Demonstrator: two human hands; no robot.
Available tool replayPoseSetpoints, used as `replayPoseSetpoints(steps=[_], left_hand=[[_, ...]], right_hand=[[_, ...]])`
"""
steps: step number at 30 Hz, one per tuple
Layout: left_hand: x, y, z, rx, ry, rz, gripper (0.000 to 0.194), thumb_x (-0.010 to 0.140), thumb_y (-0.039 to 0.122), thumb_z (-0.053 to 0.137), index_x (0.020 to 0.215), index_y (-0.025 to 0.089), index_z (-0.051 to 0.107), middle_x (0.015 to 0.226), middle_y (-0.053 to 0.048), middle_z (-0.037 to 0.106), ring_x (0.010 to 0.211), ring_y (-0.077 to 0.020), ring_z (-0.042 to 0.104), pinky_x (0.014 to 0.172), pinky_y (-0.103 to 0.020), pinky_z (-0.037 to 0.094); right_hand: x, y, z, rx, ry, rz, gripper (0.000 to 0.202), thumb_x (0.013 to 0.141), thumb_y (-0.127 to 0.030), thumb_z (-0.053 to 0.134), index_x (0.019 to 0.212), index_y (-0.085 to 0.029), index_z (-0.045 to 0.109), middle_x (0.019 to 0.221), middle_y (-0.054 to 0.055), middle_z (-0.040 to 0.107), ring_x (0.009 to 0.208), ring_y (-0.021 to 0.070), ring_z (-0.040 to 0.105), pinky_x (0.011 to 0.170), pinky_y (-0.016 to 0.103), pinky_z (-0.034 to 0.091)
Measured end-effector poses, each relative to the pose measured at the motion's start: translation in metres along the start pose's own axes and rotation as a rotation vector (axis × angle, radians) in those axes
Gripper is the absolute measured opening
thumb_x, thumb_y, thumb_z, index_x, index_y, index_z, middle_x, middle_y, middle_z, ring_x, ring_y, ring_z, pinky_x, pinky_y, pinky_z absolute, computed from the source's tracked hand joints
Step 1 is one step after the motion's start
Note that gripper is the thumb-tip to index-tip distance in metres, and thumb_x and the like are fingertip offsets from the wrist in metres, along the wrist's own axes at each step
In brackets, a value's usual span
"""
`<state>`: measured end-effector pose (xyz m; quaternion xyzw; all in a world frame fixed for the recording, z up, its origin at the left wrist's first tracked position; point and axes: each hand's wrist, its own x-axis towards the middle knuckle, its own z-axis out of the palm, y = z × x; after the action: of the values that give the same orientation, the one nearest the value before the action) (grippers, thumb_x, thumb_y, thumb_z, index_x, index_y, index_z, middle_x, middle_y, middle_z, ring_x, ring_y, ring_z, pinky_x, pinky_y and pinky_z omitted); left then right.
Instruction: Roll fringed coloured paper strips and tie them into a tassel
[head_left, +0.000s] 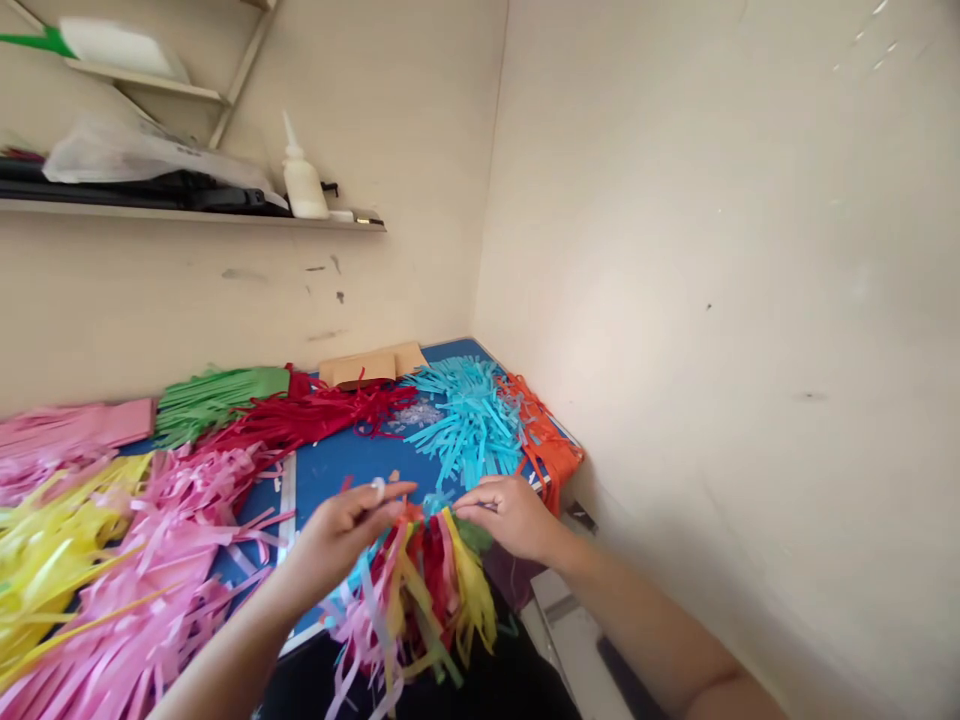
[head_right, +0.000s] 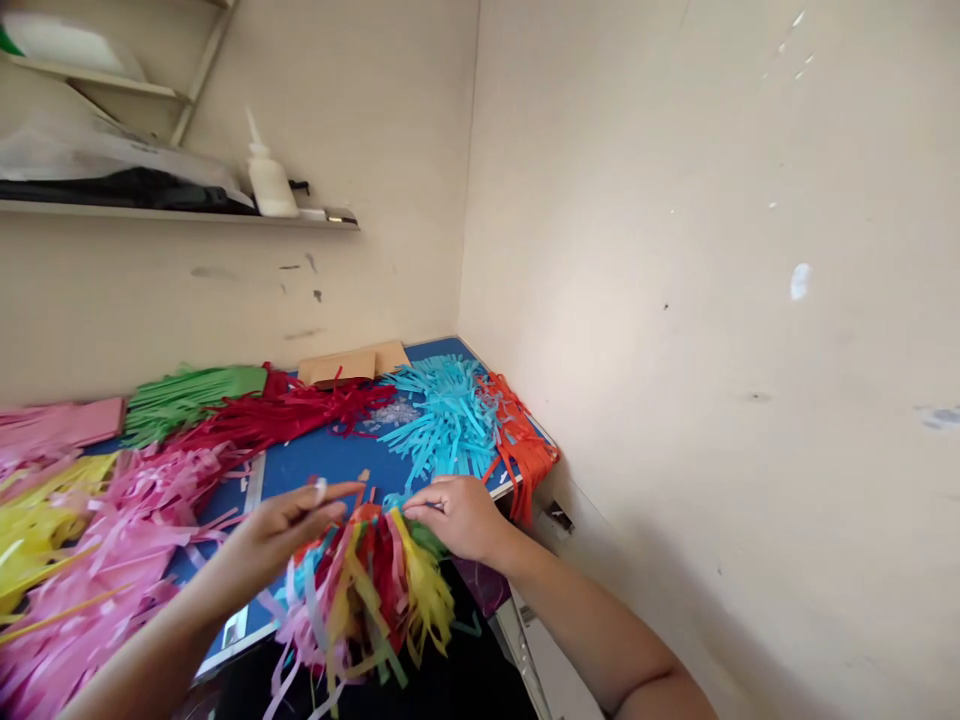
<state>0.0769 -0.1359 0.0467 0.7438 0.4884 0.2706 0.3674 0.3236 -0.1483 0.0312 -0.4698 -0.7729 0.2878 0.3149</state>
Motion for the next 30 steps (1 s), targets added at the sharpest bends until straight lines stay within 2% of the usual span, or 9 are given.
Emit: replayPoseSetpoints(steps=[4,5,7,11,14,16,21,25,30], left_hand=[[-0.001,-0.013,-0.021,-0.331,0.234,-0.099,0.054,0.075,0.073,0.057,0.064,0.02,0.066,0.061,-0.002,0.057,0.083,-0.0226,0.062,0.08,-0.032,0.049],[-0.001,-0.015,-0.024,-0.342,0.263,-0.096,0.056,0.075,0.073,0.056,0.059,0.02,0.062,0.06,-0.002,0.056,0.081,-0.0217,0.061,0.078,-0.031,0.049],[0.0,-0.015,-0.027,-0.244,0.282,-0.074,0.055,0.077,0.073,0.053,0.064,0.021,0.065,0.066,-0.002,0.06,0.074,-0.0192,0.059,0.072,-0.03,0.048],[0.003,-0.004,-0.026,0.235,0.196,-0.002,0.053,0.078,0.069,0.052,0.095,0.024,0.075,0.078,-0.003,0.063,0.065,-0.0172,0.058,0.063,-0.03,0.044],[0.002,0.009,-0.02,0.593,0.084,-0.021,0.043,0.082,0.062,0.051,0.091,0.029,0.077,0.081,-0.003,0.061,0.067,-0.0191,0.062,0.059,-0.029,0.039],[0.001,0.017,-0.014,0.741,0.067,-0.024,0.037,0.085,0.054,0.051,0.083,0.029,0.077,0.082,-0.003,0.061,0.069,-0.0197,0.063,0.056,-0.028,0.034],[0.007,0.026,-0.005,0.664,0.076,0.095,0.035,0.086,0.051,0.054,0.111,0.034,0.072,0.085,0.0,0.063,0.071,-0.0169,0.063,0.056,-0.026,0.034],[0.014,0.029,0.001,0.528,-0.015,0.149,0.027,0.088,0.045,0.053,0.093,0.033,0.077,0.078,0.001,0.062,0.07,-0.0147,0.062,0.058,-0.024,0.035],[0.012,0.036,0.01,0.604,0.056,0.104,0.023,0.086,0.039,0.056,0.085,0.031,0.077,0.08,0.0,0.063,0.069,-0.0152,0.062,0.058,-0.025,0.033]], right_hand=[[0.006,0.007,-0.007,-0.079,0.024,-0.011,0.01,0.088,-0.025,0.07,0.084,-0.021,0.079,0.079,0.001,0.072,0.071,0.0136,0.062,0.07,0.023,0.043],[0.007,0.008,-0.008,-0.105,0.034,-0.024,0.01,0.087,-0.024,0.071,0.083,-0.021,0.079,0.079,0.001,0.073,0.072,0.0135,0.063,0.07,0.023,0.043],[0.01,0.008,-0.01,-0.14,0.05,-0.053,0.009,0.086,-0.024,0.072,0.082,-0.022,0.079,0.078,0.0,0.074,0.073,0.0136,0.065,0.07,0.023,0.042],[0.019,0.006,-0.012,-0.114,0.055,-0.088,0.009,0.087,-0.024,0.071,0.081,-0.023,0.078,0.08,0.0,0.075,0.074,0.0136,0.066,0.068,0.022,0.041],[0.024,0.001,-0.013,-0.069,0.046,-0.144,0.009,0.087,-0.02,0.069,0.079,-0.019,0.074,0.08,0.001,0.071,0.075,0.013,0.063,0.07,0.022,0.041],[0.025,-0.003,-0.012,-0.028,0.039,-0.13,0.01,0.087,-0.018,0.066,0.078,-0.017,0.071,0.078,0.0,0.068,0.072,0.0119,0.059,0.067,0.021,0.04],[0.026,-0.013,-0.012,0.06,-0.025,-0.083,0.01,0.087,-0.02,0.065,0.079,-0.016,0.07,0.072,-0.002,0.066,0.063,0.0096,0.054,0.059,0.02,0.036],[0.028,-0.018,-0.012,0.062,-0.033,-0.123,0.008,0.086,-0.02,0.067,0.081,-0.017,0.074,0.079,0.0,0.072,0.07,0.0114,0.061,0.064,0.02,0.039],[0.03,-0.021,-0.01,-0.028,-0.005,-0.114,0.007,0.084,-0.023,0.072,0.081,-0.02,0.077,0.077,0.0,0.074,0.069,0.0126,0.065,0.064,0.021,0.04]])
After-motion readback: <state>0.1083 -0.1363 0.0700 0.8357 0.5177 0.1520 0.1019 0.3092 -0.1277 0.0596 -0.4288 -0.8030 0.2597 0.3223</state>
